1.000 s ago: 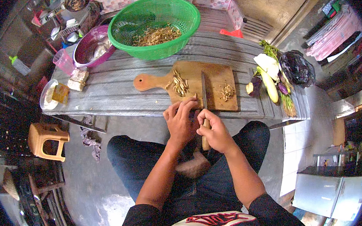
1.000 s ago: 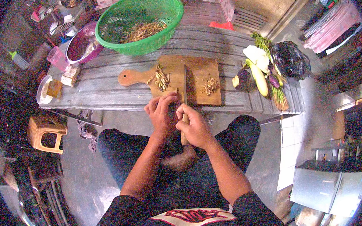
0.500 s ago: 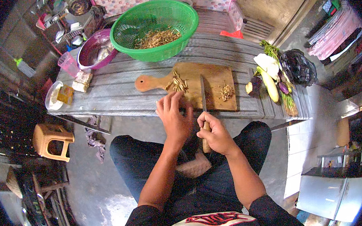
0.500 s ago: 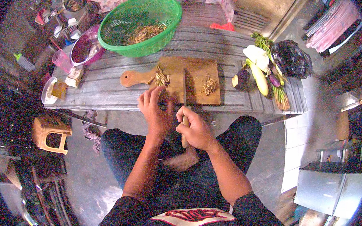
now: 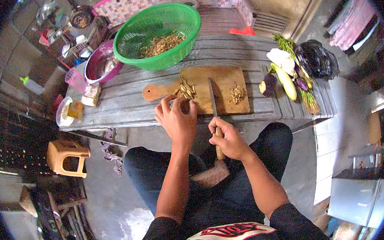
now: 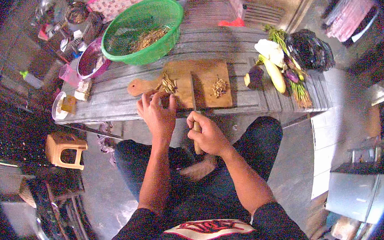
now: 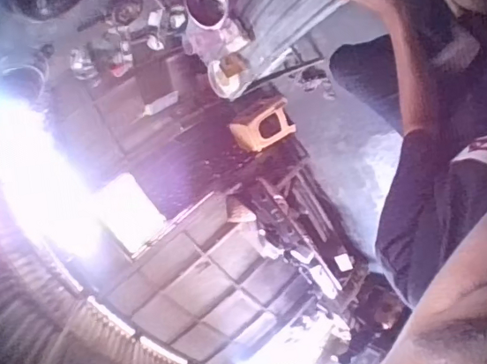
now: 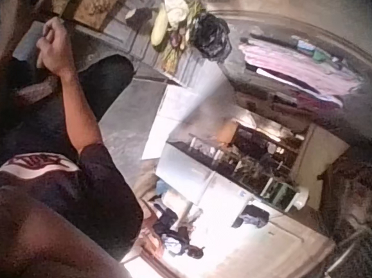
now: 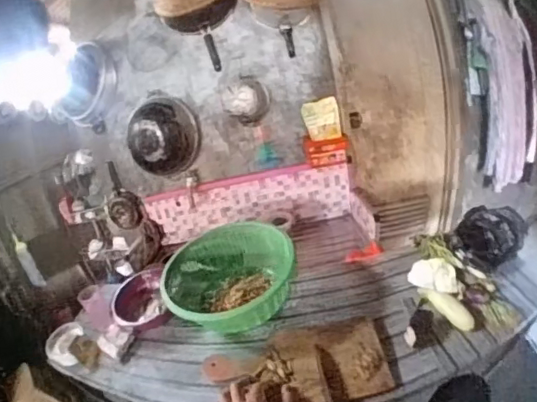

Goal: The person chops ginger root on a wooden cutting board using a knife, preparing pieces and setting them on the board.

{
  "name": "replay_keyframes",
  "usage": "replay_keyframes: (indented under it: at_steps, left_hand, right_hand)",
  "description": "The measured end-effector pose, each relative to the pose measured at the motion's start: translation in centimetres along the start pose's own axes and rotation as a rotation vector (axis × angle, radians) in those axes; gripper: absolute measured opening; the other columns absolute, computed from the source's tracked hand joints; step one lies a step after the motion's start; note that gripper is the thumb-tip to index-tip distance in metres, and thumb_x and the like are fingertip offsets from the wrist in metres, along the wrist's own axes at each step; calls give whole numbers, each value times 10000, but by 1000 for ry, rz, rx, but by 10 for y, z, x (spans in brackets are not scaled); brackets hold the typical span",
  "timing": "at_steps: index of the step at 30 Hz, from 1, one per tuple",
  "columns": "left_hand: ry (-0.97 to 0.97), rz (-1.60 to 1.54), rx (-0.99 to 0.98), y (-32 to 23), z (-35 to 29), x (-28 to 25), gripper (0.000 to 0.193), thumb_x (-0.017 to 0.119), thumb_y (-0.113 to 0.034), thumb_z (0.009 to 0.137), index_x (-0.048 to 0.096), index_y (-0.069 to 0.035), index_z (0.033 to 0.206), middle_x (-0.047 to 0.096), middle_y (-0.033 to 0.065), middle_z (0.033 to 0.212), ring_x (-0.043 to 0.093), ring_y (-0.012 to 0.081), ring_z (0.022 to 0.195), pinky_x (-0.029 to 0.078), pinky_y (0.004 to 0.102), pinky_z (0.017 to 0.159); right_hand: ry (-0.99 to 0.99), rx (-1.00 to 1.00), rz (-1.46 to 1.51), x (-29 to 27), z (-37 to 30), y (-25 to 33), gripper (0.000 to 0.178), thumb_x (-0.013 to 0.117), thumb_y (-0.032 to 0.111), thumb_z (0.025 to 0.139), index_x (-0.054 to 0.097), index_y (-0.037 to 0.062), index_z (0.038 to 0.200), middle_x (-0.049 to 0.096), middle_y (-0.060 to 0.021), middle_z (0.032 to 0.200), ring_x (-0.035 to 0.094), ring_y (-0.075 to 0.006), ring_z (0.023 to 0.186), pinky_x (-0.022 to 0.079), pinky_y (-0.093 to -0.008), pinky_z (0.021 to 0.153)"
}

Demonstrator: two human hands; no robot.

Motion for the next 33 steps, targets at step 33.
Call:
replay_keyframes:
  at_steps: [33]
  left_hand:
    - [130,-295,319,-26,-17,24,229,821,-130,809,740,-132,1023,707,29,1108,609,293,1051,453,444,903]
  right_hand:
    - [-41,78,-92,-4,1,4,173,647,36,825,499,69,909,427,-4,733,434,-105,682,404,-324,633]
Point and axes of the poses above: each hand's wrist, its own z-axis towards the middle knuckle, its own x-axis out of the palm, y = z × x, the point moved 9 cm from there along z, towards the middle knuckle
